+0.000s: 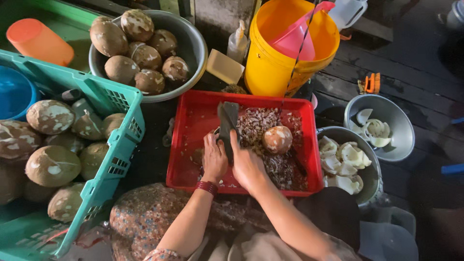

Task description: The person peels a brown-skinned fruit using a knife, removing the outer skin in strips and collecting the peelings in a red tray. The person rotates the fruit to continue peeling different sides.

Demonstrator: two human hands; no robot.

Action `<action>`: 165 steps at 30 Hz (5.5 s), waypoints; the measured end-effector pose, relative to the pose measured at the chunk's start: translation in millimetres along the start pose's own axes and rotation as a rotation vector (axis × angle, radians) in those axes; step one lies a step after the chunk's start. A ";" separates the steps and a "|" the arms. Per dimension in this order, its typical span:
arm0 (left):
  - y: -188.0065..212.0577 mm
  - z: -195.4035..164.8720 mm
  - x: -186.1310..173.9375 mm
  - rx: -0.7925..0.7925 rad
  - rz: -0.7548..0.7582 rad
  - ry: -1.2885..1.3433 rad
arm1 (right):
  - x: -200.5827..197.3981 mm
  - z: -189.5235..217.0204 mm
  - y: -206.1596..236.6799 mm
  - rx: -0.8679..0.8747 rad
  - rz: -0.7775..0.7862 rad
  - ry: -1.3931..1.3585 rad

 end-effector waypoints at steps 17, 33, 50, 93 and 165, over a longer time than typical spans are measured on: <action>0.2 1.6 2.1 0.100 -0.057 -0.021 | 22.6 -15.6 38.6 0.027 0.053 -0.001; -2.2 -0.2 -0.3 0.064 -0.031 0.004 | 20.2 -23.4 27.8 0.043 0.048 0.059; 1.3 5.6 2.8 0.019 -0.025 0.070 | 37.2 -53.6 47.9 0.075 0.110 -1.280; 0.0 3.7 5.4 0.012 -0.035 -0.013 | 7.3 -48.0 -3.0 0.232 0.073 -0.492; 4.6 -6.2 8.0 0.161 -0.157 -0.047 | -0.5 -30.2 -23.8 0.076 -0.148 -0.345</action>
Point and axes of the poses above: each hand's wrist, its own y-axis away from the middle knuckle, its own x-axis out of the palm, z = x × y, the point moved 4 cm from there along -y, towards the middle knuckle, and after that the axes turned 11 degrees about z, right-handed, at the moved point
